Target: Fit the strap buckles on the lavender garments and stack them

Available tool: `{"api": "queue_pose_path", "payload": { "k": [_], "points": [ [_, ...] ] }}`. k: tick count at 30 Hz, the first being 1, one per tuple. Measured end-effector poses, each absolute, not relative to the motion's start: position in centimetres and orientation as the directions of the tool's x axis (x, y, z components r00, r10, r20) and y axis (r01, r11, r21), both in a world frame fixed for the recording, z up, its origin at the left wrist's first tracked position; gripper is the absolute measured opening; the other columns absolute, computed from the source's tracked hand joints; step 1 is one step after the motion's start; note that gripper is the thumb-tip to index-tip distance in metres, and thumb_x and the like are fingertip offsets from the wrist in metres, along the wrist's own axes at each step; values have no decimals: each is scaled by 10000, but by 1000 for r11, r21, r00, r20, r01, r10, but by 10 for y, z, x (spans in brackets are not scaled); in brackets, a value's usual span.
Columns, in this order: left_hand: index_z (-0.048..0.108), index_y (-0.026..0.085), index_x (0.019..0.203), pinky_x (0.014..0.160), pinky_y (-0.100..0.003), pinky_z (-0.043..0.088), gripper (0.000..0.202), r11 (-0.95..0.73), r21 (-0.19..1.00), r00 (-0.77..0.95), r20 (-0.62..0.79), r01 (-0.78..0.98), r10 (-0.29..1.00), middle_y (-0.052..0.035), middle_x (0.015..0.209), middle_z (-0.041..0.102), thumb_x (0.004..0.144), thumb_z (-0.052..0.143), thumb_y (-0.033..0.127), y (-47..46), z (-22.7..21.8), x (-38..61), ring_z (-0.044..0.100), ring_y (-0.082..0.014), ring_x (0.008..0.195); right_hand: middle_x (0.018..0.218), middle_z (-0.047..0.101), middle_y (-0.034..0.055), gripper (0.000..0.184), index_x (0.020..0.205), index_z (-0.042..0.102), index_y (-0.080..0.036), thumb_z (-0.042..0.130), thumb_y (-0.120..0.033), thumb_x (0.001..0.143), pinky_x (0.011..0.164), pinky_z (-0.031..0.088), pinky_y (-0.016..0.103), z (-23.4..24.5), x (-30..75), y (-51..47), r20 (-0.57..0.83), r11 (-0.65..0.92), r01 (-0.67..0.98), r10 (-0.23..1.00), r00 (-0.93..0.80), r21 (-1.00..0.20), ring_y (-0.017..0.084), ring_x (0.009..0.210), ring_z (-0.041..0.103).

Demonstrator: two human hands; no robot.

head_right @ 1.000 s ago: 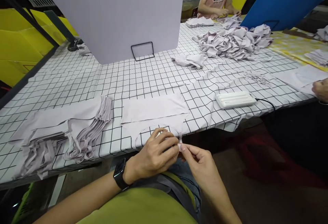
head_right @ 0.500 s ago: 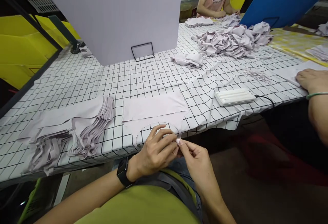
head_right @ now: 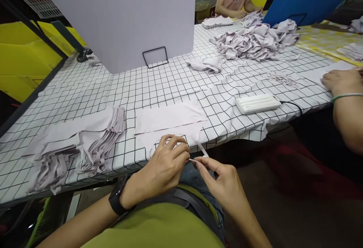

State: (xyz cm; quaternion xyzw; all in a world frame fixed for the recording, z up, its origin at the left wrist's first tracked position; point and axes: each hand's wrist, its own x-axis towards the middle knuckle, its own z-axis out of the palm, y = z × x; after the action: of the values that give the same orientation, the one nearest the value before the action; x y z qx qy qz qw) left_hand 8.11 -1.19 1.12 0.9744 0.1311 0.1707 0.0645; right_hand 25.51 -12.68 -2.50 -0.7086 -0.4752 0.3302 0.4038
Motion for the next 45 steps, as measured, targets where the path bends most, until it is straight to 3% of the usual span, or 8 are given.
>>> {"api": "queue_pose_path", "payload": {
  "k": [4, 8, 17, 22, 26, 31, 40, 45],
  "points": [
    [577, 146, 809, 899, -503, 473, 126, -952, 151, 954, 96, 267, 283, -74, 896, 599, 789, 524, 34, -17, 25, 82, 542, -271, 996, 845, 793, 54, 236, 957, 835, -220, 624, -321, 932, 688, 571, 262, -22, 255, -126, 42, -53, 566, 987, 155, -823, 213, 749, 758],
    [592, 142, 858, 890, -489, 473, 109, -903, 265, 937, -6, 337, 348, -68, 905, 614, 836, 513, 69, -15, 28, 89, 543, -251, 951, 953, 748, 73, 228, 1053, 808, -217, 640, -303, 927, 667, 563, 244, -26, 253, -122, 122, 13, 552, 979, 161, -834, 186, 749, 715],
    [540, 175, 773, 782, -371, 456, 116, -670, 590, 883, -180, 450, 434, -25, 889, 636, 866, 560, 110, 13, 33, 93, 570, -208, 919, 730, 737, 6, 258, 904, 778, -229, 588, -395, 956, 564, 513, 209, -19, 253, -103, -80, -129, 434, 988, 129, -892, 167, 642, 690],
    [597, 195, 901, 855, -328, 496, 76, -565, 741, 855, -23, 363, 519, -11, 957, 662, 938, 571, 133, 30, 16, 96, 596, -179, 947, 631, 677, 3, 256, 828, 775, -209, 676, -439, 883, 516, 481, 224, -15, 258, -89, -164, -249, 286, 943, 290, -925, 149, 531, 601],
    [607, 171, 1060, 880, -395, 507, 131, -707, 518, 787, 99, 482, 609, -88, 1127, 650, 970, 524, 126, 53, -8, 111, 568, -248, 1048, 672, 708, 35, 312, 836, 803, -181, 800, -485, 761, 513, 487, 228, -13, 262, -69, -310, -376, 16, 788, 532, -927, 141, 543, 567],
    [630, 171, 958, 787, -400, 507, 110, -768, 329, 788, 103, 549, 607, -87, 1056, 659, 950, 539, 109, 75, -28, 126, 572, -250, 959, 621, 654, 25, 370, 773, 823, -175, 896, -480, 575, 521, 496, 240, -9, 260, -35, -382, -376, -151, 674, 633, -914, 143, 568, 543],
    [681, 173, 923, 769, -366, 455, 136, -667, 604, 646, 307, 435, 699, -32, 926, 693, 960, 565, 112, 79, -38, 123, 596, -185, 883, 536, 579, 11, 362, 665, 760, -168, 888, -505, 630, 438, 438, 218, -17, 260, -9, -481, -425, -232, 701, 527, -875, 115, 484, 491],
    [665, 169, 890, 788, -371, 416, 159, -715, 570, 637, 384, 406, 668, -21, 899, 690, 990, 545, 138, 77, -37, 125, 577, -173, 889, 545, 573, -1, 335, 648, 736, -176, 894, -471, 662, 449, 466, 194, -21, 260, 1, -522, -413, -319, 670, 528, -853, 105, 486, 513]
  ]
}}
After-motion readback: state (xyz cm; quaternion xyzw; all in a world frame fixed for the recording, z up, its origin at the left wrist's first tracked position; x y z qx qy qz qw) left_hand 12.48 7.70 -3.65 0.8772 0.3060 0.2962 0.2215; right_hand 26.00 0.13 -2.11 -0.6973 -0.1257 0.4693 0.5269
